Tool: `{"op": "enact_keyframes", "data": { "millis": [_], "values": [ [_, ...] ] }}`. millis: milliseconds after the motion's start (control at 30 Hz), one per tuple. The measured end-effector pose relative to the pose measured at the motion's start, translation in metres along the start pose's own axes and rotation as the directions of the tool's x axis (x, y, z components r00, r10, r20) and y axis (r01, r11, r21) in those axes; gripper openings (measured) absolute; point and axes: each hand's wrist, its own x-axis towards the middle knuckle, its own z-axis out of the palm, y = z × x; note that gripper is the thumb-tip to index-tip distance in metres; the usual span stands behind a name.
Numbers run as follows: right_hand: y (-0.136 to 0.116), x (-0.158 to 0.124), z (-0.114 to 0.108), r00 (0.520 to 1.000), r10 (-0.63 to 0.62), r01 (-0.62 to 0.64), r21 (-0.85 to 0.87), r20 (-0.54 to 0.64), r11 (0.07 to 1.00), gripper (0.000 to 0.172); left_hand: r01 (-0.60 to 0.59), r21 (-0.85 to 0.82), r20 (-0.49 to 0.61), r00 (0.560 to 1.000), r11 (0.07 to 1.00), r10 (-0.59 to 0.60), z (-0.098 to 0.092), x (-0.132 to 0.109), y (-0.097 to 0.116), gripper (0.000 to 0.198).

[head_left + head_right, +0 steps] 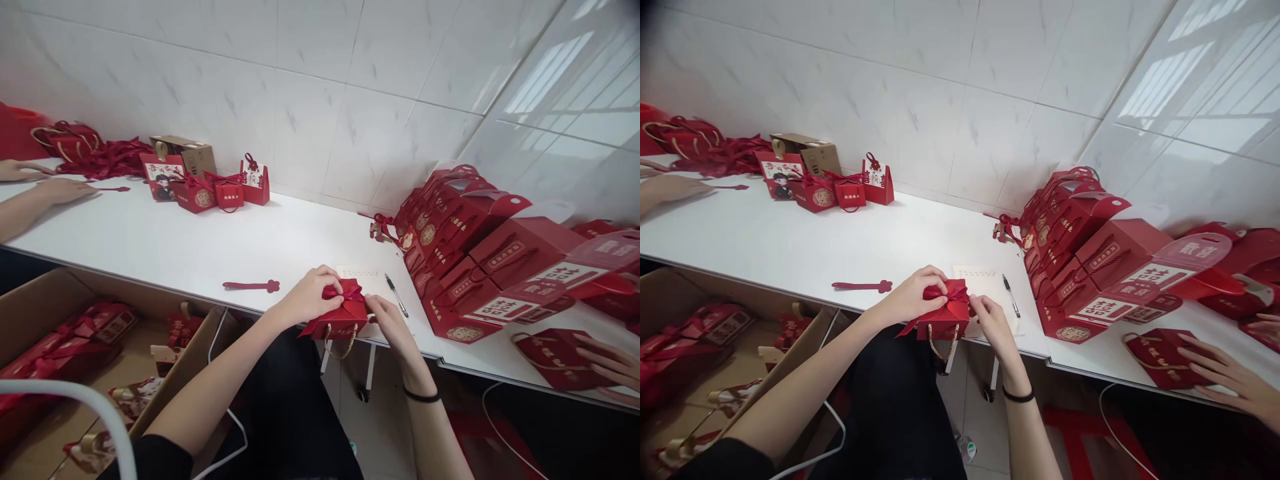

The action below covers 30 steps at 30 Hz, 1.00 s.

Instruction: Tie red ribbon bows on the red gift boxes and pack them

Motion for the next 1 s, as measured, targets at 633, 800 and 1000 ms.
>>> {"op": "enact_keyframes", "data": {
  "millis": [633,800,1000],
  "values": [
    [-0.008,-0.04,0.014,0.992,-0.029,0.036,0.051,-0.124,0.998,0.034,-0.001,0.01,-0.02,1.0,1.0,0.001,0.002,0.0,0.003,0.009],
    [-0.007,-0.047,0.013,0.99,-0.038,0.038,-0.003,-0.136,0.999,0.036,-0.015,0.023,-0.023,1.0,1.0,0.015,0.002,0.0,0.002,0.009],
    [-0.014,-0.077,0.027,0.768,-0.237,0.159,-0.182,-0.595,0.97,0.025,-0.003,0.006,-0.02,1.0,1.0,0.004,0.004,0.001,0.001,0.009]
  ]
}}
